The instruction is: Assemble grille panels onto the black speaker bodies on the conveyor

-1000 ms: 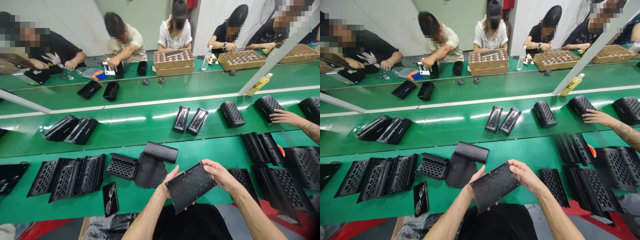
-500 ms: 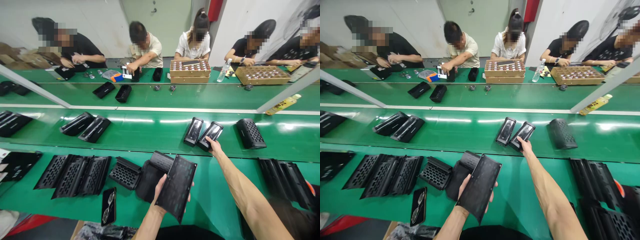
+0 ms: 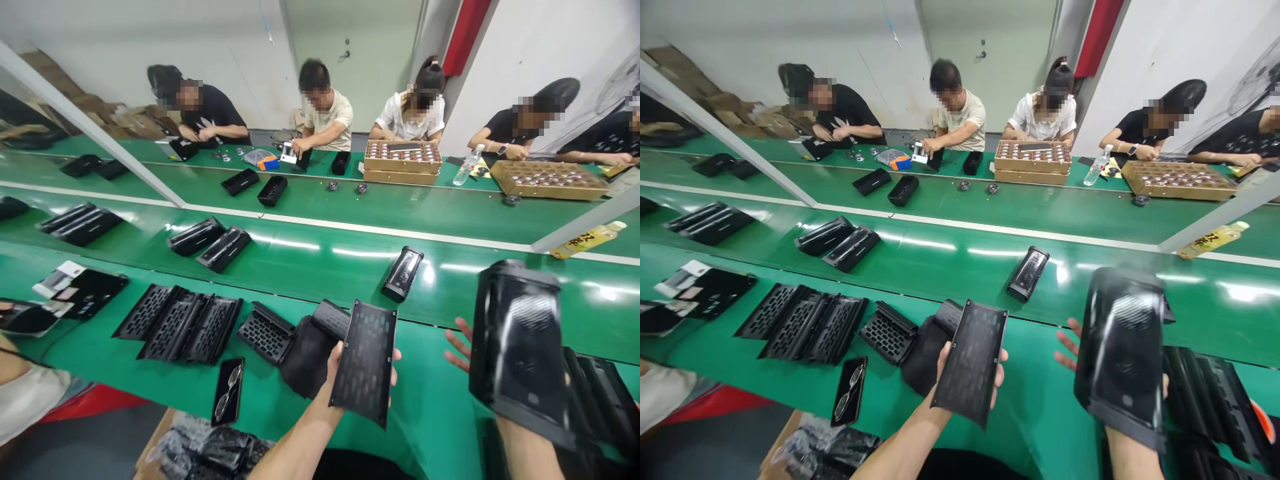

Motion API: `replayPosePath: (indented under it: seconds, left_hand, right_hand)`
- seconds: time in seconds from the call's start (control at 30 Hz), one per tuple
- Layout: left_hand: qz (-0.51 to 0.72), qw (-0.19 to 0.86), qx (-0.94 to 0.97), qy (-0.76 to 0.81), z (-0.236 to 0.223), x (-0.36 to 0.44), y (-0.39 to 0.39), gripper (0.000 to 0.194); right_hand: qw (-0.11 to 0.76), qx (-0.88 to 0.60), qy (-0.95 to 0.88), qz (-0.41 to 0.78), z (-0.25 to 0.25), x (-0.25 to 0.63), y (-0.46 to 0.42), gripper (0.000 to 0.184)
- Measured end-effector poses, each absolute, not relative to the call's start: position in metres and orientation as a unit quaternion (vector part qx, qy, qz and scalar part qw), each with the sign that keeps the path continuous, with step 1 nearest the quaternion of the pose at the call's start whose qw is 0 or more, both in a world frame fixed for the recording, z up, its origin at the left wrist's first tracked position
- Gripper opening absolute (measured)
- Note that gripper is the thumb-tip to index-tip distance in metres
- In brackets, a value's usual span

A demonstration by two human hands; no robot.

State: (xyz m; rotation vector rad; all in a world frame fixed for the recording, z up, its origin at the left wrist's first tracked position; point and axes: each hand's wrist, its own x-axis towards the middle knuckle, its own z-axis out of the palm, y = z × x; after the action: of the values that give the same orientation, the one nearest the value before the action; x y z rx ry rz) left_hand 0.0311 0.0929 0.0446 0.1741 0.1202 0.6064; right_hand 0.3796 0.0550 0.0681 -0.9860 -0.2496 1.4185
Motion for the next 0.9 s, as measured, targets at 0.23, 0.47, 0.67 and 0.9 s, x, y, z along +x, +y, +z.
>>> replayPosePath:
  seconds: [0.23, 0.47, 0.67, 0.9]
  left_hand:
    - [0.354, 0.928, 0.098, 0.067, 0.043, 0.033, 0.076, 0.1]
    - [0.372, 0.913, 0.153, 0.064, 0.052, 0.038, 0.053, 0.075]
    - [0.383, 0.902, 0.193, 0.052, 0.059, 0.038, 0.044, 0.081]
    - [0.4, 0.894, 0.197, 0.05, 0.055, 0.037, 0.038, 0.078]
  right_hand:
    - [0.473, -0.568, -0.233, 0.632, 0.139, 0.319, 0.002, 0.089]
    - [0.282, -0.682, -0.547, 0.395, 0.2, 0.247, -0.002, 0.107]
    - [0.23, -0.699, -0.597, 0.321, 0.188, 0.217, -0.007, 0.108]
    - [0.188, -0.693, -0.634, 0.286, 0.179, 0.211, -0.013, 0.102]
